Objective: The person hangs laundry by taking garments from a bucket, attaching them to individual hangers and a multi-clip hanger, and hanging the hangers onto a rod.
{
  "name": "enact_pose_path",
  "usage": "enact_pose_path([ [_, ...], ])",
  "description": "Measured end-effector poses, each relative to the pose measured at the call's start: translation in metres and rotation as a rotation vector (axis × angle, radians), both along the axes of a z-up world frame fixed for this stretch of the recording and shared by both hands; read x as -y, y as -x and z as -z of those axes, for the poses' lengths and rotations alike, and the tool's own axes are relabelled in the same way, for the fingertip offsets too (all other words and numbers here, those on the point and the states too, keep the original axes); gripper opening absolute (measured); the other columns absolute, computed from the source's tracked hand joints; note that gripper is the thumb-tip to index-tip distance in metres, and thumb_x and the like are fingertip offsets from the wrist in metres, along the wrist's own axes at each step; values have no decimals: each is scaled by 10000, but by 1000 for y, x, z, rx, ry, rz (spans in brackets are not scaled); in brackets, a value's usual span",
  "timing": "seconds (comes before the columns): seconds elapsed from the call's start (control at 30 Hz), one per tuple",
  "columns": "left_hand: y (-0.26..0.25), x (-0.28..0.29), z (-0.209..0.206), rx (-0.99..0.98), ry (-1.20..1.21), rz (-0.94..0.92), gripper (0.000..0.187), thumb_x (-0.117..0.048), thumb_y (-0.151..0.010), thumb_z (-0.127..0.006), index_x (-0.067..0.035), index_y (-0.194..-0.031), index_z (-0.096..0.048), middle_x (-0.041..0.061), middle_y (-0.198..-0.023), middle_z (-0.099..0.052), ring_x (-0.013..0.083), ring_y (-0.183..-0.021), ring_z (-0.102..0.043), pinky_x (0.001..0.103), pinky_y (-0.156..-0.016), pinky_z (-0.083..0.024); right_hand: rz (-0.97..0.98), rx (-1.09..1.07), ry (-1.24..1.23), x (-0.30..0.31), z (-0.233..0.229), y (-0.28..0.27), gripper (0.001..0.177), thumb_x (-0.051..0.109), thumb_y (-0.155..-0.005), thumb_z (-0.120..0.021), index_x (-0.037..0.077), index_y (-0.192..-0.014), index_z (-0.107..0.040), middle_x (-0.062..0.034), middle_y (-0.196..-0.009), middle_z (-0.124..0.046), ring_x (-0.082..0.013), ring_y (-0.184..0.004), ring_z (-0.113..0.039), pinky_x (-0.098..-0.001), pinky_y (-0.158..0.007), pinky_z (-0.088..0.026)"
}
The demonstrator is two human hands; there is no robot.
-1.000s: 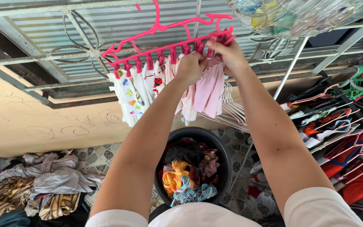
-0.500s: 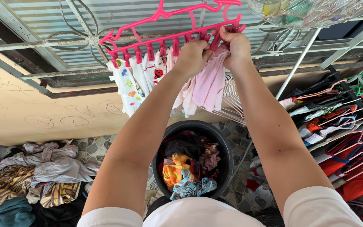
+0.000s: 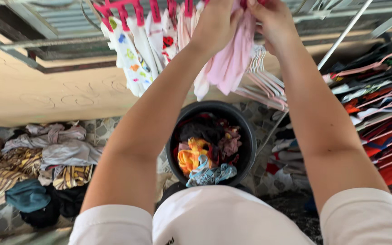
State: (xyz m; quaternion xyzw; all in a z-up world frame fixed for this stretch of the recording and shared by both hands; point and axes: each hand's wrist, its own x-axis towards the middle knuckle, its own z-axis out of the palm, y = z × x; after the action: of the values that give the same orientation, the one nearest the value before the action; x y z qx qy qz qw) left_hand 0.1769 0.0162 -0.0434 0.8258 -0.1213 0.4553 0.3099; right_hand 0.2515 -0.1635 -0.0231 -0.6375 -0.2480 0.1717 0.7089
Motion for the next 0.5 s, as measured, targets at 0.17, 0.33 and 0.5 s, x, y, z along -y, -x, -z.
enact_pose_path([
  [0.17, 130, 3, 82, -558, -143, 27, 442, -249, -980, -675, -107, -1378, -546, 172, -1205, -667, 413, -1089, -678, 511, -912, -549, 602, 689, 213, 38, 88, 80, 260, 295, -1129, -687, 39, -1088, -665, -94, -882, -679, -211, -762, -626, -350, -687, -496],
  [0.33, 229, 45, 142, -1192, -338, -2, 1110, -573, -675, -892, -164, -1521, -302, 222, -1548, -354, 513, -1376, -376, 611, -1009, -454, -142, 632, 794, 48, 227, 149, 328, 282, -894, -757, 73, -1141, -698, -164, -989, -747, -300, -893, -733, -410, -808, -580],
  [0.5, 264, 73, 189, -1671, -386, -99, 1469, -518, -577, -969, -251, -1584, 68, 225, -1644, -145, 531, -1422, -291, 629, -974, -478, -12, 1165, 1046, 57, 342, 176, 1267, 550, -323, -934, 13, -1379, -485, -290, -1262, -702, -501, -1082, -660, -479, -761, -542],
])
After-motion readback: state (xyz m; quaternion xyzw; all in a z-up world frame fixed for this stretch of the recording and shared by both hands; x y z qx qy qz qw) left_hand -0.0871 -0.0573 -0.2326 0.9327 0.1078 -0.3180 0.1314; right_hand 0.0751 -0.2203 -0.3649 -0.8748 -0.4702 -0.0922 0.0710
